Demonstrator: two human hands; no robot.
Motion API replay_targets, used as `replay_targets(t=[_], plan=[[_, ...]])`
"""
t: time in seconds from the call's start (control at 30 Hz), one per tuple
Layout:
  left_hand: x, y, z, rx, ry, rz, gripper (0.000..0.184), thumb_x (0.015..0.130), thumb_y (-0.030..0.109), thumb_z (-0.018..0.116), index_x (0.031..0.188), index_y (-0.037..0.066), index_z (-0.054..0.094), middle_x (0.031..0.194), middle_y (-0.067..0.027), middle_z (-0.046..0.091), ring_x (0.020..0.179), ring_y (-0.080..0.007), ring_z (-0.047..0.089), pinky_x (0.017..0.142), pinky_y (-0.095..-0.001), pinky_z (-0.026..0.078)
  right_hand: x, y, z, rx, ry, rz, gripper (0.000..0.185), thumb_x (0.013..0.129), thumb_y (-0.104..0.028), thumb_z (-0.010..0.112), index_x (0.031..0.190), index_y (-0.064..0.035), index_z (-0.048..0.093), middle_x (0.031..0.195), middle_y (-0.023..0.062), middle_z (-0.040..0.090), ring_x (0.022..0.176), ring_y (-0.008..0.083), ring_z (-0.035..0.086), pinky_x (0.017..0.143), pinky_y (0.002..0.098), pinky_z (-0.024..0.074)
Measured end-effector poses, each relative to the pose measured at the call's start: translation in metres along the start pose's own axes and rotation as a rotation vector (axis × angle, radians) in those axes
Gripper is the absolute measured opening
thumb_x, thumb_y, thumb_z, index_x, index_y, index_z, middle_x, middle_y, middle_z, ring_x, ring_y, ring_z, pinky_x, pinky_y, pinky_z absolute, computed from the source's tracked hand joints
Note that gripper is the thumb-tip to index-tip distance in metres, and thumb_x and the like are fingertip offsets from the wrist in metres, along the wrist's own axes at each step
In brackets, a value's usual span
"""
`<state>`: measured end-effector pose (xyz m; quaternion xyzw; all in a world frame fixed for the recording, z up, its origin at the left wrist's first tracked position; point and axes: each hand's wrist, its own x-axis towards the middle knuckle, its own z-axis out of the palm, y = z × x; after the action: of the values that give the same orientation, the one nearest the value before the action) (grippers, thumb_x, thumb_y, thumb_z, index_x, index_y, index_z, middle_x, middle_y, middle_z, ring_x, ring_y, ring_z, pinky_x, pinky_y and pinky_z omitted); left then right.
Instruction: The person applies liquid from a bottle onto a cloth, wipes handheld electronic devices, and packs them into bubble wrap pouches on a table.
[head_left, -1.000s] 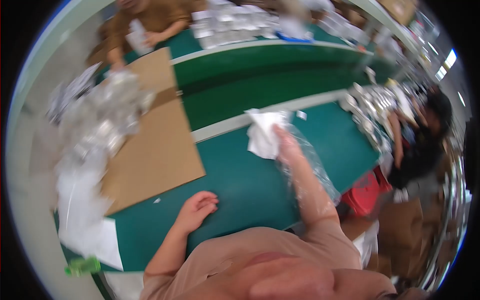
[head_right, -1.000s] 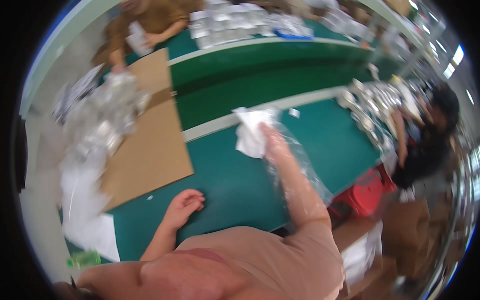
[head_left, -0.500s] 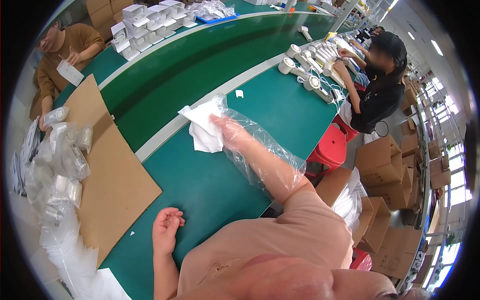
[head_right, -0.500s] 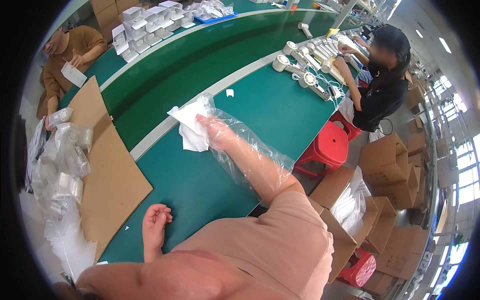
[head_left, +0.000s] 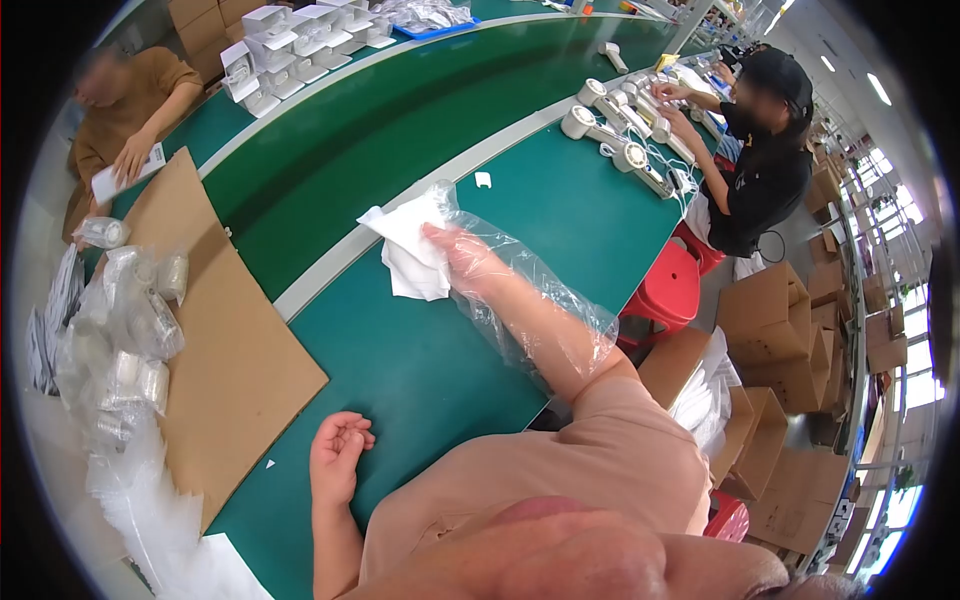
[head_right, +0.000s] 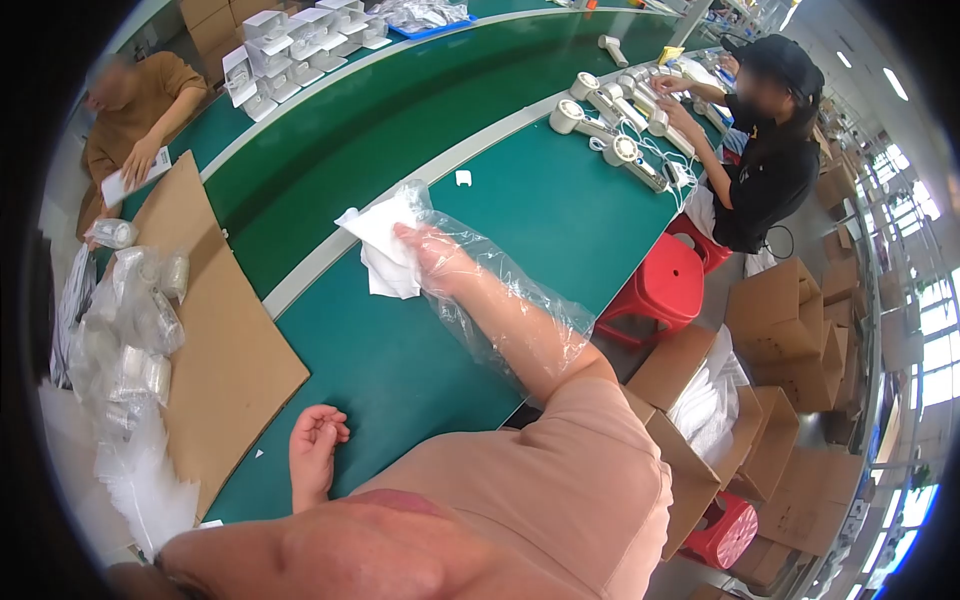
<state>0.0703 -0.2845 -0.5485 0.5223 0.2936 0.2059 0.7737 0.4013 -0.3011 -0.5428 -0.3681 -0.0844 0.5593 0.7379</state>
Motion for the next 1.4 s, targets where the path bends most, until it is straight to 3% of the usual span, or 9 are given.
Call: replay_targets(t=[0.3,0.37,0.47,0.6,0.7,0.73,0.97,1.4], plan=[[-0.001,0.003,0.003,-0.004,0.011,0.004,0.020,0.085,0.004,0.052,0.104,0.000,0.052,0.094,-0.0067,0.059,0.078,-0.0111,0.055,0.071,-0.0246,0.046,-0.008,-0.006,0.009,-0.020,-0.057,0.040,0.039,0.083,-0.022,0.062,0.113,-0.0007,0.049,0.107,0.0103,0.057,0.095,0.0199,0.057,0.084,0.0320,0.0469],[-0.001,0.003,0.003,0.018,0.013,-0.001,0.019,0.085,0.004,0.052,0.104,0.000,0.052,0.095,-0.0067,0.059,0.079,-0.0111,0.055,0.071,-0.0248,0.046,-0.001,0.000,0.002,-0.030,0.032,0.005,0.034,0.087,-0.022,0.055,0.111,0.0015,0.049,0.099,0.0112,0.059,0.085,0.0213,0.060,0.074,0.0328,0.0498],[-0.001,-0.001,0.001,0.009,0.010,0.000,0.019,0.085,0.004,0.052,0.104,0.001,0.052,0.095,-0.0064,0.059,0.080,-0.0115,0.056,0.072,-0.0247,0.046,0.002,0.002,-0.002,-0.077,0.063,-0.015,0.035,0.086,-0.023,0.057,0.111,0.0012,0.050,0.099,0.0104,0.059,0.084,0.0202,0.059,0.073,0.0316,0.0493],[-0.003,0.000,-0.002,0.019,-0.026,-0.021,0.021,0.085,0.006,0.055,0.106,0.003,0.052,0.096,-0.0058,0.059,0.082,-0.0116,0.056,0.074,-0.0247,0.046,0.011,0.006,-0.019,-0.119,0.040,0.011,0.041,0.080,-0.026,0.065,0.110,-0.0025,0.052,0.103,0.0101,0.059,0.089,0.0211,0.059,0.082,0.0352,0.0483],[-0.003,-0.001,-0.003,-0.024,-0.044,-0.026,0.020,0.086,0.010,0.055,0.105,0.003,0.053,0.097,-0.0060,0.059,0.082,-0.0119,0.056,0.075,-0.0252,0.046,0.003,0.005,0.000,-0.151,0.042,-0.019,0.042,0.086,-0.024,0.058,0.118,0.0009,0.046,0.106,0.0120,0.058,0.093,0.0229,0.058,0.083,0.0355,0.0476],[-0.003,0.000,-0.003,-0.025,0.022,-0.004,0.020,0.086,0.010,0.055,0.105,0.003,0.053,0.097,-0.0060,0.059,0.082,-0.0119,0.056,0.075,-0.0252,0.046,0.003,0.005,0.001,-0.133,0.032,-0.017,0.042,0.085,-0.022,0.058,0.119,0.0008,0.046,0.107,0.0121,0.058,0.094,0.0235,0.058,0.085,0.0354,0.0472],[-0.002,-0.006,-0.008,0.030,-0.087,0.029,0.020,0.087,0.010,0.053,0.107,0.003,0.052,0.098,-0.0051,0.058,0.084,-0.0100,0.056,0.076,-0.0245,0.046,0.005,0.006,0.000,-0.098,0.070,-0.008,0.046,0.083,-0.020,0.061,0.121,-0.0002,0.045,0.112,0.0116,0.055,0.103,0.0240,0.054,0.091,0.0366,0.0425],[-0.001,-0.007,-0.005,0.024,-0.095,0.053,0.020,0.087,0.009,0.053,0.106,0.003,0.052,0.097,-0.0038,0.058,0.082,-0.0087,0.055,0.076,-0.0235,0.046,0.007,0.007,-0.008,-0.125,0.026,0.010,0.049,0.083,-0.022,0.062,0.122,0.0002,0.043,0.114,0.0118,0.053,0.102,0.0247,0.054,0.090,0.0367,0.0426]])
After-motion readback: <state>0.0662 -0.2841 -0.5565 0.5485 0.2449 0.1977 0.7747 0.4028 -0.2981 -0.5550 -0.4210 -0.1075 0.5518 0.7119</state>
